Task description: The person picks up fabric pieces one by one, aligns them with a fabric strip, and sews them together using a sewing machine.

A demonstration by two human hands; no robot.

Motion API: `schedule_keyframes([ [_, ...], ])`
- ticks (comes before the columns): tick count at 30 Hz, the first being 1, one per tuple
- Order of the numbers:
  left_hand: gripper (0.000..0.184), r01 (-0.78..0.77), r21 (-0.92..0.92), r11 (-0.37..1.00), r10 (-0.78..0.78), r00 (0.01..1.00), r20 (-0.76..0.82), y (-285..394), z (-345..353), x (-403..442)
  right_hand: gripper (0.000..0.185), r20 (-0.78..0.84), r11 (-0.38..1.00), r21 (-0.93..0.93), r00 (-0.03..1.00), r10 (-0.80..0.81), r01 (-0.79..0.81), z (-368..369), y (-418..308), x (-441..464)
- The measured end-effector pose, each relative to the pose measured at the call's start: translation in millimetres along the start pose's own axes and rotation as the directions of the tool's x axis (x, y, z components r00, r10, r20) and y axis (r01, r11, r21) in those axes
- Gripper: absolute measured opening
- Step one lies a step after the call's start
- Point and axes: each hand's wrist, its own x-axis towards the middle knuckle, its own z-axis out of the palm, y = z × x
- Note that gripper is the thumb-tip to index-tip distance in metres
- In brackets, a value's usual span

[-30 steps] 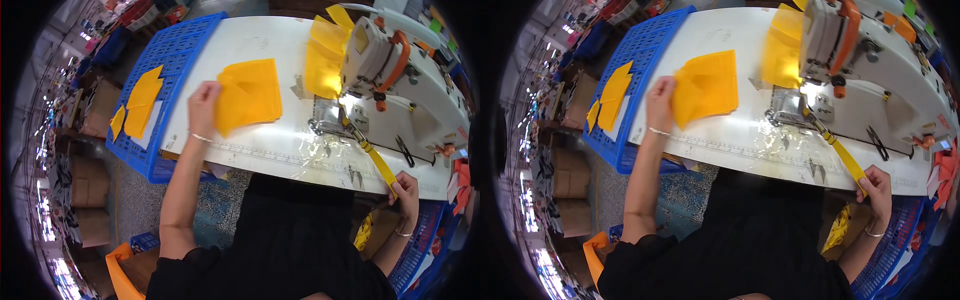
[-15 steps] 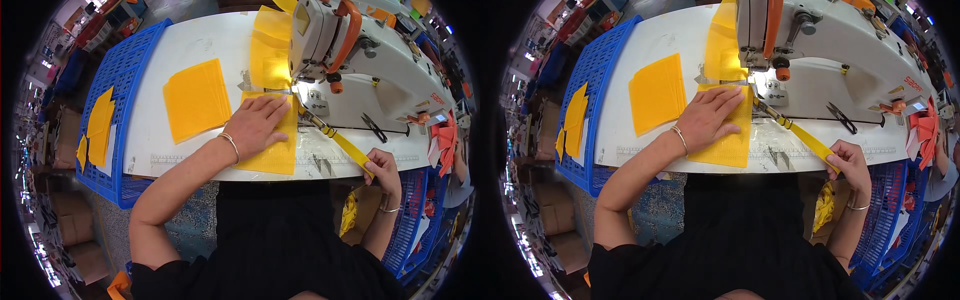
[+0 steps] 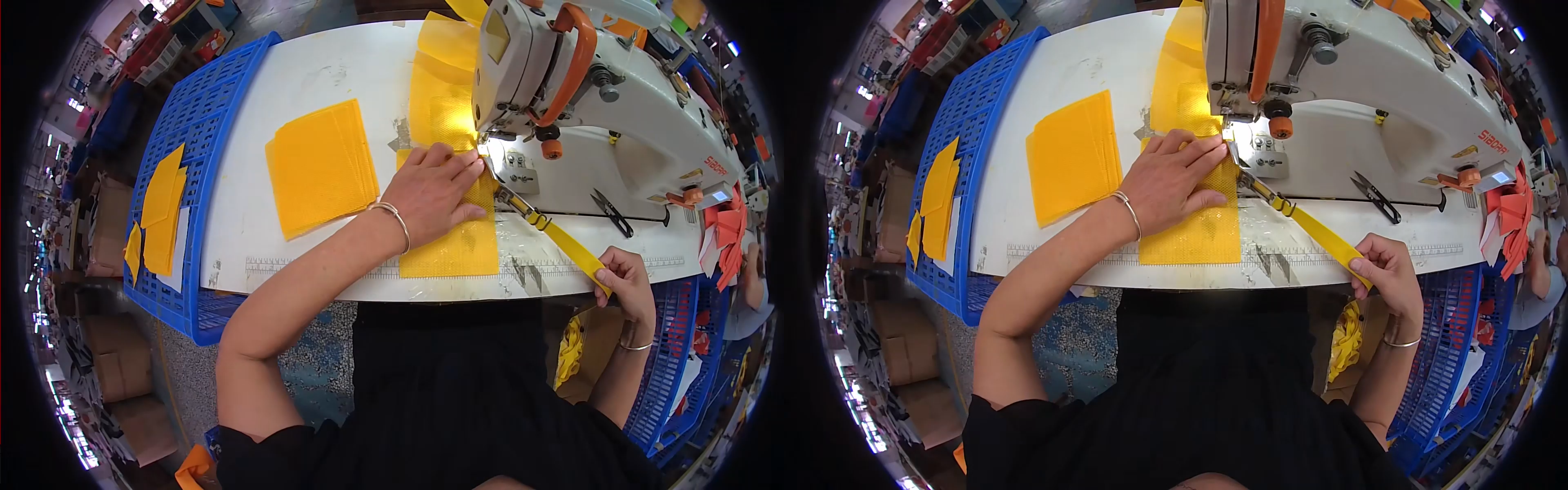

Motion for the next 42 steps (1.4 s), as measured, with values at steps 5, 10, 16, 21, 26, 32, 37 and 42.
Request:
schedule_keyframes([
  [5, 0.056, 0.015, -0.14, 0.99, -0.025, 0.998, -0.065, 5.9, 8.4, 5.4, 0.012, -0.015, 1.0, 0.028, 1.0, 0.014, -0.013, -2.0, -1.6, -2.4],
  [10, 0.052, 0.115, -0.263, 0.958, -0.126, 0.992, -0.022, 13.5, 5.5, 4.9, 0.017, -0.013, 0.999, 0.036, 1.0, 0.02, -0.019, -3.2, -2.3, -2.8],
  [16, 0.048, 0.128, -0.28, 0.951, -0.131, 0.991, 0.008, 10.2, 1.5, 9.6, 0.02, 0.018, 0.998, 0.063, 1.0, 0.013, -0.014, -12.5, -0.5, -3.1],
  [21, 0.041, 0.067, -0.186, 0.98, -0.082, 0.994, -0.071, 13.2, 2.7, 9.1, 0.02, 0.045, 0.998, 0.067, 0.999, 0.009, -0.012, -23.9, 6.7, -2.1],
  [26, 0.036, 0.019, -0.095, 0.995, -0.034, 0.986, -0.163, 15.8, 4.8, 9.5, 0.021, 0.054, 0.998, 0.069, 0.999, -0.002, -0.002, -23.9, 7.6, -2.0],
  [32, 0.035, -0.082, -0.029, 0.996, 0.07, 0.951, -0.302, 9.9, 10.0, 10.2, 0.021, 0.038, 0.997, 0.079, 0.999, -0.02, 0.017, -20.5, 5.7, -1.6],
  [37, 0.035, -0.049, -0.063, 0.997, 0.032, 0.969, -0.247, 13.7, 5.1, 9.3, 0.022, 0.028, 0.997, 0.074, 0.999, -0.019, 0.017, -20.9, 5.3, -4.0],
  [42, 0.035, -0.063, -0.084, 0.994, 0.04, 0.967, -0.253, 10.3, 8.5, 7.9, 0.022, 0.031, 0.997, 0.075, 0.999, -0.025, 0.023, -21.0, 7.0, -3.3],
])
